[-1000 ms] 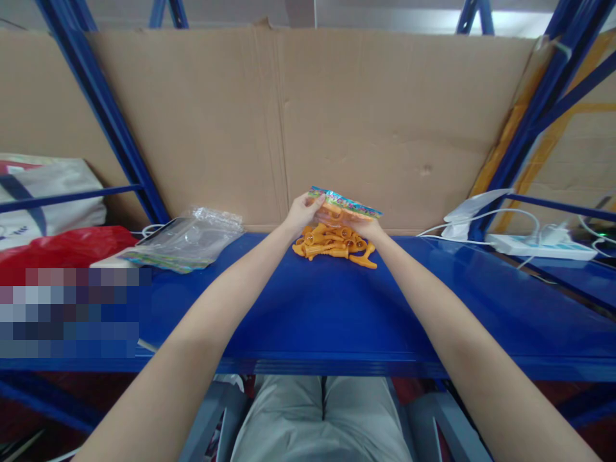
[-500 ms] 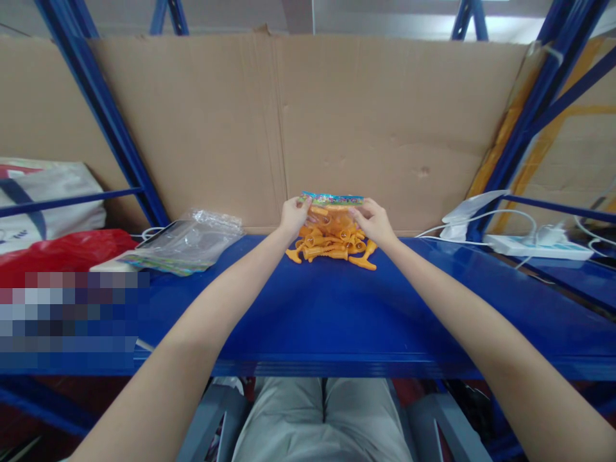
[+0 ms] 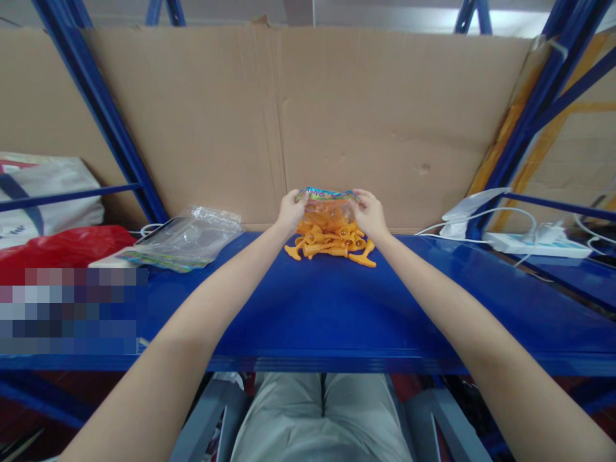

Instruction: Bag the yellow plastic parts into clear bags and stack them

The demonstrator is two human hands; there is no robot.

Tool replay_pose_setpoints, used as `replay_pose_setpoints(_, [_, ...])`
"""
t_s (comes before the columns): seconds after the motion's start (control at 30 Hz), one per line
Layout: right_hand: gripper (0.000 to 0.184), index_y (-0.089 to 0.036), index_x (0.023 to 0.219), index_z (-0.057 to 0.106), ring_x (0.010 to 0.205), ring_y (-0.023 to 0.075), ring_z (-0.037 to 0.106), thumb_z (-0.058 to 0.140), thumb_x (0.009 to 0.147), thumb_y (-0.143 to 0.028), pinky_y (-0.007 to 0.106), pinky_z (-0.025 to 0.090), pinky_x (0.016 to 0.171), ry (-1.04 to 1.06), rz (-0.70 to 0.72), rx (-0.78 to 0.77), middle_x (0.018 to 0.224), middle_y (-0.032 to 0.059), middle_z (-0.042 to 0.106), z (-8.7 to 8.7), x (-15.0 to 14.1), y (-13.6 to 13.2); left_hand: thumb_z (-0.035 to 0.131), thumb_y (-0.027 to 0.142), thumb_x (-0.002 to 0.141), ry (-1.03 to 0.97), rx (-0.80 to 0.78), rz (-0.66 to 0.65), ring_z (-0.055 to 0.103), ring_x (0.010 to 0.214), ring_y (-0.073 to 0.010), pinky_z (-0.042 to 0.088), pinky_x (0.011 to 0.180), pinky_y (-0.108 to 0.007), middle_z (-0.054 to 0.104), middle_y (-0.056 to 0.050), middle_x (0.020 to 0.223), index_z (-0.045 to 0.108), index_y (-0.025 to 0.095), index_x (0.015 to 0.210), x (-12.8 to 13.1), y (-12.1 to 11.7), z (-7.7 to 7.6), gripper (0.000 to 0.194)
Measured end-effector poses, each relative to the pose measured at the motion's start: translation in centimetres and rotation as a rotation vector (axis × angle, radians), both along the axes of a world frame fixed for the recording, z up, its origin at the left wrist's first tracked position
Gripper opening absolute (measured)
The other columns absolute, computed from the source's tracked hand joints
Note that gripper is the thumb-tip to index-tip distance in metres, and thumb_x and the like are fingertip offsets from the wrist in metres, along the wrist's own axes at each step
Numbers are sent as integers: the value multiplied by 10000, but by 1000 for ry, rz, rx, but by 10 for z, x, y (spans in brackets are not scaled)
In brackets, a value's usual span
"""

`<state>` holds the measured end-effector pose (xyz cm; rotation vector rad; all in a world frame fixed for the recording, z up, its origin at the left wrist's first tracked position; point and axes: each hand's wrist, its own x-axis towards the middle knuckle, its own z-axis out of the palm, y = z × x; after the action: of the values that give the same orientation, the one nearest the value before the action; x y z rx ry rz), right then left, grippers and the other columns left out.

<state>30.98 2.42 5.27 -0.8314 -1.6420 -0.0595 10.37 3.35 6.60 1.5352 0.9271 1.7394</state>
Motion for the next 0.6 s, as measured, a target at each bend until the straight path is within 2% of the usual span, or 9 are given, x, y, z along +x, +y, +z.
replay_pose_setpoints(0.1, [189, -196, 695, 640, 870, 249, 662, 606, 837, -316, 418, 528, 849, -6, -26, -124, 775, 80, 700, 11, -2, -4, 671, 299, 857, 72, -38, -67, 715, 764, -170, 569, 623, -243, 709, -87, 976, 601, 170, 1090, -9, -12, -5, 275])
replay_pose_setpoints(0.2, [222, -192, 632, 567, 640, 219, 666, 621, 830, -277, 367, 558, 666, 122, 32, -360, 557, 22, 600, 24, -10, -10, 720, 324, 813, 182, -96, -118, 705, 675, -147, 568, 590, -247, 695, -97, 1102, 552, 221, 1260, -17, -24, -11, 489])
replay_pose_setpoints(0.27, [225, -190, 630, 541, 532, 190, 645, 639, 824, -249, 335, 555, 578, 236, 122, -506, 517, -3, 562, 31, -16, -13, 724, 351, 806, 256, -133, -131, 687, 600, -137, 554, 549, -239, 716, -86, 1024, 563, 211, 1278, -21, -29, -14, 517])
replay_pose_setpoints(0.33, [231, -190, 628, 525, 506, 178, 638, 660, 813, -215, 331, 559, 558, 313, 209, -566, 530, -2, 568, 34, -20, -13, 691, 388, 833, 300, -168, -95, 647, 500, -132, 520, 488, -225, 718, -53, 796, 618, 166, 1215, -24, -29, -15, 448])
replay_pose_setpoints(0.43, [248, -197, 627, 496, 586, 189, 670, 648, 820, -171, 352, 578, 612, 357, 277, -510, 586, 16, 593, 34, -24, -4, 619, 441, 880, 285, -170, -3, 581, 396, -126, 472, 436, -212, 617, 5, 537, 693, 133, 1082, -24, -25, -11, 375])
replay_pose_setpoints(0.5, [239, -204, 648, 481, 674, 195, 692, 623, 835, -165, 352, 582, 655, 364, 272, -426, 640, 20, 602, 33, -25, 5, 604, 454, 889, 240, -122, 18, 584, 403, -116, 478, 453, -209, 637, 3, 569, 708, 141, 1056, -21, -22, -7, 370])
replay_pose_setpoints(0.6, [217, -211, 675, 470, 761, 201, 700, 592, 853, -195, 329, 576, 656, 361, 206, -323, 688, 14, 576, 34, -23, 18, 602, 460, 890, 177, -53, 4, 651, 512, -116, 522, 526, -210, 712, -36, 748, 700, 140, 1061, -13, -20, -2, 375])
